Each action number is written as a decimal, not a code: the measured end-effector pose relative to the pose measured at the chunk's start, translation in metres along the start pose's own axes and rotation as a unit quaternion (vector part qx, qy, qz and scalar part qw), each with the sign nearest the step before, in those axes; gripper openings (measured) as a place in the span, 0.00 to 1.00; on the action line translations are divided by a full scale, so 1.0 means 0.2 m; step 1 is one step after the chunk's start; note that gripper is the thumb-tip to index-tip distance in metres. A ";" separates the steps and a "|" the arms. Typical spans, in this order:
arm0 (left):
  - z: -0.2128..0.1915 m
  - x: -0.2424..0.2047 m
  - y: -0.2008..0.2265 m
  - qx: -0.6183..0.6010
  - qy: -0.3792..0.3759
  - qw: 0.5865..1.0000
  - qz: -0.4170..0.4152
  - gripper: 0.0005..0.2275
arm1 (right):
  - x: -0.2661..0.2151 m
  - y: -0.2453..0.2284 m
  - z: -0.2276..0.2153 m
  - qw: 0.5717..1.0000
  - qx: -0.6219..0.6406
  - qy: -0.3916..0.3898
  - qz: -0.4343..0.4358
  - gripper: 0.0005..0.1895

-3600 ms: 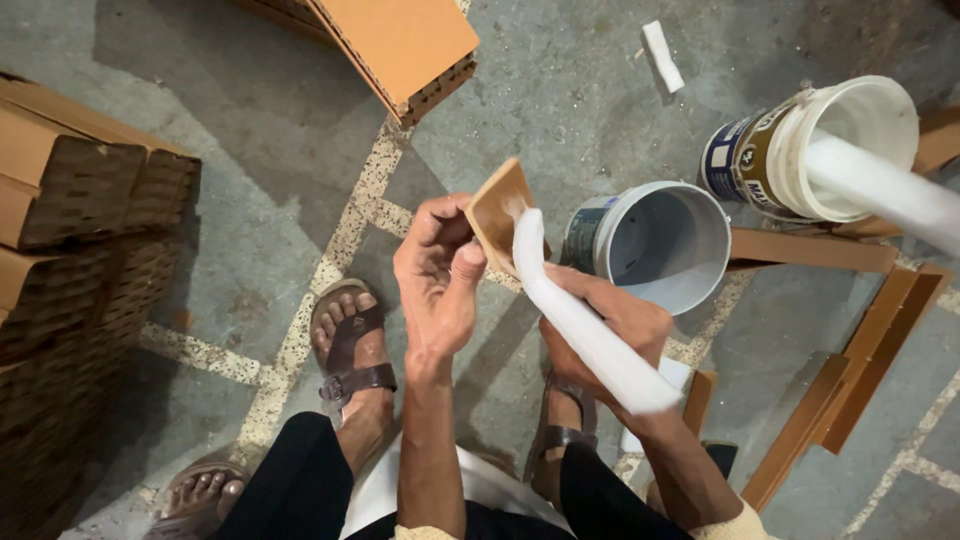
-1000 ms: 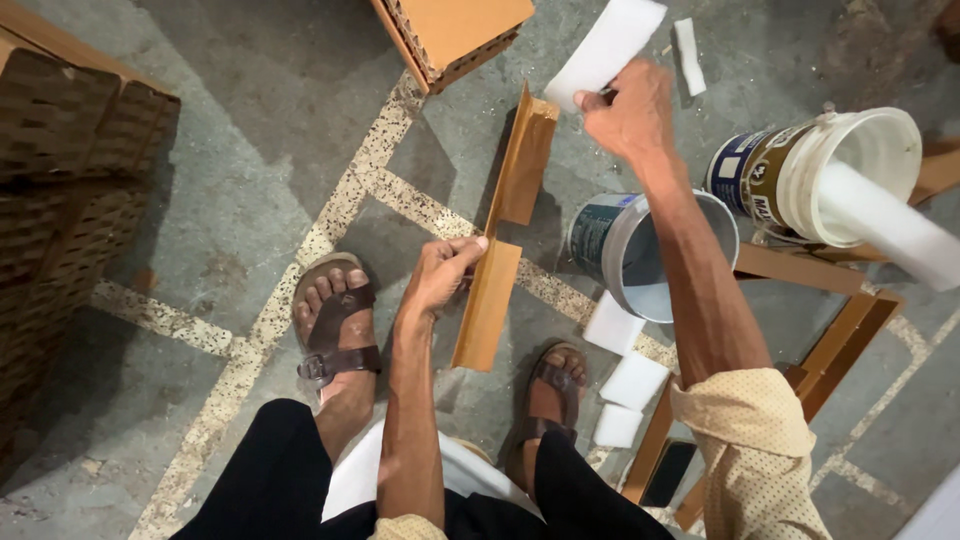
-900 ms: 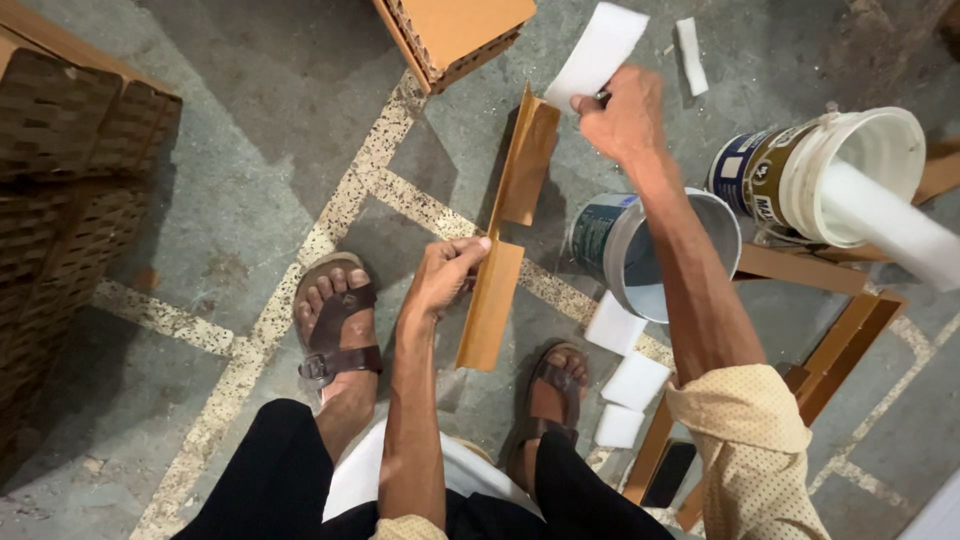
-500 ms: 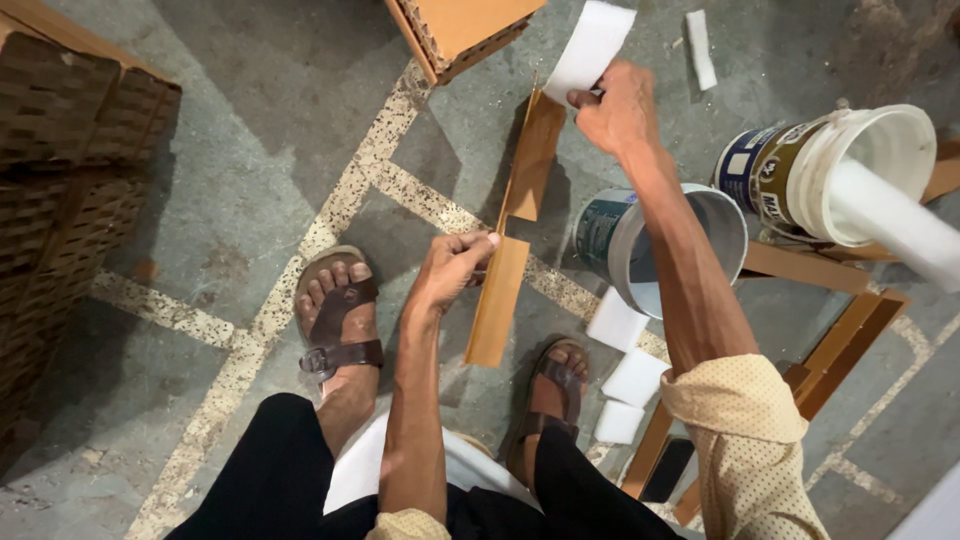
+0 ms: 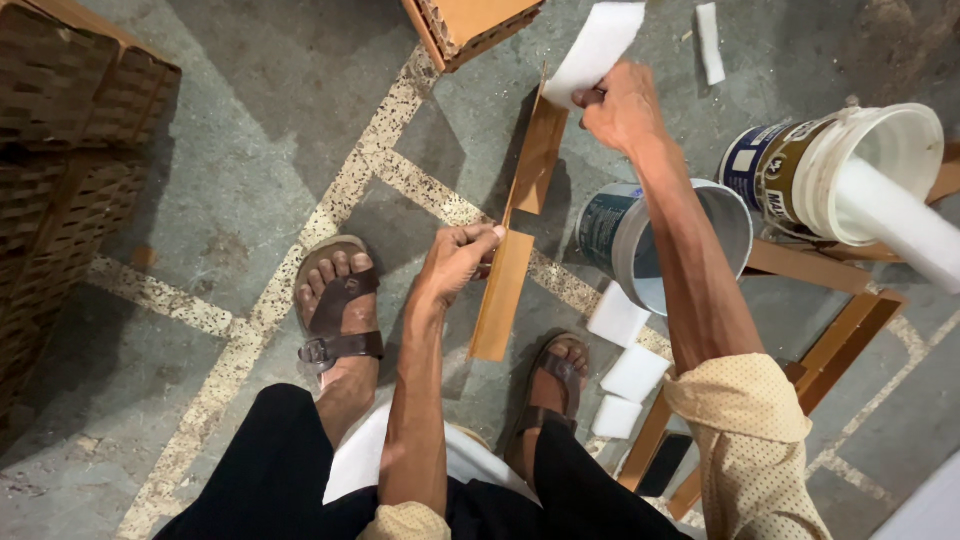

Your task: The person applies a white adhesive to the edges of a long, narrow cardboard piece using a white foam applicator. They repeatedly dip the applicator into a bucket of adhesive and spread it along the cardboard's length.

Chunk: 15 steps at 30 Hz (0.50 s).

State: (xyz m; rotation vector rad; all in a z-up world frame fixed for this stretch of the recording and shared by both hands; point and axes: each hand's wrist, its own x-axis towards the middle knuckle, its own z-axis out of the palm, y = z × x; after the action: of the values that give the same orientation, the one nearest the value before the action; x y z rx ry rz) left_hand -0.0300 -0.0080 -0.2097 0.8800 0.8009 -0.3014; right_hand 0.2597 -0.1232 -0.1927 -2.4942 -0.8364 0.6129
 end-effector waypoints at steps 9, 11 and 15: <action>-0.01 0.01 -0.04 -0.023 -0.019 1.000 -0.009 0.13 | -0.12 -0.06 -0.01 0.997 0.060 -0.042 -0.003 0.12; -0.01 0.02 -0.05 -0.031 -0.028 0.999 -0.006 0.13 | -0.15 -0.06 -0.02 0.996 0.070 -0.052 0.002 0.12; -0.01 0.03 -0.05 -0.041 -0.036 0.999 0.001 0.12 | -0.19 -0.08 -0.02 0.997 0.025 -0.027 -0.070 0.11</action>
State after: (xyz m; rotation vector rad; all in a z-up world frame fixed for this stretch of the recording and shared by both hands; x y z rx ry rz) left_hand -0.0327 -0.0133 -0.2200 0.7889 0.7401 -0.2948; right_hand 0.2264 -0.1378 -0.1716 -2.3605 -0.9946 0.6466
